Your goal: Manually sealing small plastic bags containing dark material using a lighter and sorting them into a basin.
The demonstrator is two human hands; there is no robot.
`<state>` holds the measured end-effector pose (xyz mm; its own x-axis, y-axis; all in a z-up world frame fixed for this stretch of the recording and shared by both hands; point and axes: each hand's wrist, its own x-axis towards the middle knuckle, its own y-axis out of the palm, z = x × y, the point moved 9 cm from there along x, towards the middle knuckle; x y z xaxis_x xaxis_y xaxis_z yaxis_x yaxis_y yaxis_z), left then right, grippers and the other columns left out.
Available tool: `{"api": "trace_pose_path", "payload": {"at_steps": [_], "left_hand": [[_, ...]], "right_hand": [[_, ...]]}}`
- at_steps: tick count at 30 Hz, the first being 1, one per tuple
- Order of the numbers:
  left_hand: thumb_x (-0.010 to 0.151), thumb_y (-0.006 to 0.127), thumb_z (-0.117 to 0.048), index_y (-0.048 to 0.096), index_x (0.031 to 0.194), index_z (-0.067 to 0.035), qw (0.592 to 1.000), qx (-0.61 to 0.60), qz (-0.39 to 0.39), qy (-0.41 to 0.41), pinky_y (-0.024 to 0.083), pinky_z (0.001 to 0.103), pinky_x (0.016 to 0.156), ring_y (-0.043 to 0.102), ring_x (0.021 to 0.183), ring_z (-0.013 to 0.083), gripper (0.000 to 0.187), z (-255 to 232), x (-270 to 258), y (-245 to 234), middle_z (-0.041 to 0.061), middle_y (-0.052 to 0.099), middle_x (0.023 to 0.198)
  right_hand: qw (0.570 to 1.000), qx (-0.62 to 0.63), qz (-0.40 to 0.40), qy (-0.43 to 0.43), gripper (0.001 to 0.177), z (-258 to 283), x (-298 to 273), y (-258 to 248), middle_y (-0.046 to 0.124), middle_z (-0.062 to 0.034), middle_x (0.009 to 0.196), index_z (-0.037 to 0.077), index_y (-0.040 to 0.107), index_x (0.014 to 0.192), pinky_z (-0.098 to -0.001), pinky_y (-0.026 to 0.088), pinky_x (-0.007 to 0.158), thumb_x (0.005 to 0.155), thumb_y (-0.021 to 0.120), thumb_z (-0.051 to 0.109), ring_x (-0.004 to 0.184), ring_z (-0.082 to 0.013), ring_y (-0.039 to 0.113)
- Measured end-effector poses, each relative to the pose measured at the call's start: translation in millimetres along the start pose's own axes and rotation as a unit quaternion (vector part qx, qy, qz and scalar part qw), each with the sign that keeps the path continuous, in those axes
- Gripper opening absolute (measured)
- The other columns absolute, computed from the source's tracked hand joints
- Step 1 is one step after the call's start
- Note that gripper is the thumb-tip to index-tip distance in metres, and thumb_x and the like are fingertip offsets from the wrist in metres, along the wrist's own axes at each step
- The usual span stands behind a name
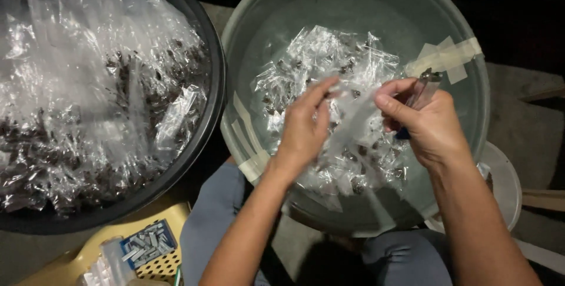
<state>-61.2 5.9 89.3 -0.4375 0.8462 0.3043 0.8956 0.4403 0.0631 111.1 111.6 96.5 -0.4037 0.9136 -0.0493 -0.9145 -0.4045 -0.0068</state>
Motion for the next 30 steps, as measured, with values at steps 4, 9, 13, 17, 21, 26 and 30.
{"api": "trace_pose_path", "payload": {"at_steps": [4,9,13,17,21,26,30], "left_hand": [[0.082,0.055,0.017,0.063,0.130,-0.007,0.972,0.222,-0.032,0.073,0.056,0.030,0.073,0.063,0.076,0.0168,0.054,-14,5,-20,0.007,0.070,0.103],[0.087,0.051,0.009,0.063,0.129,-0.005,0.982,0.185,0.005,0.045,0.057,0.031,0.072,0.065,0.075,0.0169,0.046,-11,11,-21,0.007,0.070,0.097],[0.092,0.048,0.000,0.062,0.128,-0.004,0.988,0.143,0.046,0.015,0.058,0.031,0.072,0.067,0.075,0.0170,0.039,-10,15,-20,0.006,0.070,0.091],[0.096,0.044,-0.009,0.061,0.127,-0.002,0.991,0.098,0.092,-0.014,0.059,0.031,0.072,0.070,0.074,0.0171,0.035,-8,18,-13,0.005,0.069,0.086],[0.100,0.042,-0.015,0.061,0.126,-0.001,0.989,0.067,0.123,-0.038,0.060,0.031,0.072,0.071,0.074,0.0171,0.035,-7,17,-8,0.005,0.069,0.082],[0.106,0.037,-0.027,0.060,0.125,0.001,0.981,0.009,0.180,-0.077,0.062,0.031,0.071,0.074,0.073,0.0172,0.040,-5,15,1,0.004,0.069,0.074],[0.106,0.040,-0.031,0.060,0.113,-0.001,0.969,-0.001,0.229,-0.092,0.057,0.031,0.072,0.068,0.070,0.0160,0.036,3,1,13,0.003,0.065,0.071]], "right_hand": [[0.997,-0.061,0.043,0.008,0.009,21,-8,16,0.068,-0.0083,0.109,0.003,0.070,0.092,-0.0212,0.048,0.057,0.086,0.077,0.003,0.074,-0.0115,0.058],[0.996,-0.061,0.062,0.016,0.016,27,-15,23,0.069,-0.0083,0.104,0.001,0.070,0.099,-0.0211,0.047,0.056,0.085,0.077,0.003,0.072,-0.0113,0.058],[0.995,-0.060,0.083,0.020,0.024,29,-19,31,0.069,-0.0083,0.099,-0.001,0.069,0.106,-0.0210,0.047,0.055,0.083,0.076,0.002,0.069,-0.0111,0.058],[0.993,-0.060,0.098,0.027,0.033,30,-24,33,0.069,-0.0083,0.093,-0.002,0.069,0.114,-0.0209,0.046,0.054,0.082,0.076,0.002,0.066,-0.0109,0.057],[0.992,-0.060,0.109,0.035,0.039,29,-29,34,0.069,-0.0083,0.089,-0.003,0.069,0.119,-0.0208,0.046,0.054,0.081,0.076,0.001,0.064,-0.0108,0.057],[0.988,-0.058,0.134,0.044,0.050,30,-31,42,0.070,-0.0083,0.082,-0.006,0.069,0.129,-0.0207,0.045,0.052,0.080,0.076,0.001,0.061,-0.0105,0.057],[0.985,-0.077,0.145,0.055,0.046,31,-32,46,0.072,-0.0183,0.104,-0.015,0.069,0.122,-0.0253,0.046,0.056,0.079,0.075,-0.002,0.067,-0.0155,0.057]]}}
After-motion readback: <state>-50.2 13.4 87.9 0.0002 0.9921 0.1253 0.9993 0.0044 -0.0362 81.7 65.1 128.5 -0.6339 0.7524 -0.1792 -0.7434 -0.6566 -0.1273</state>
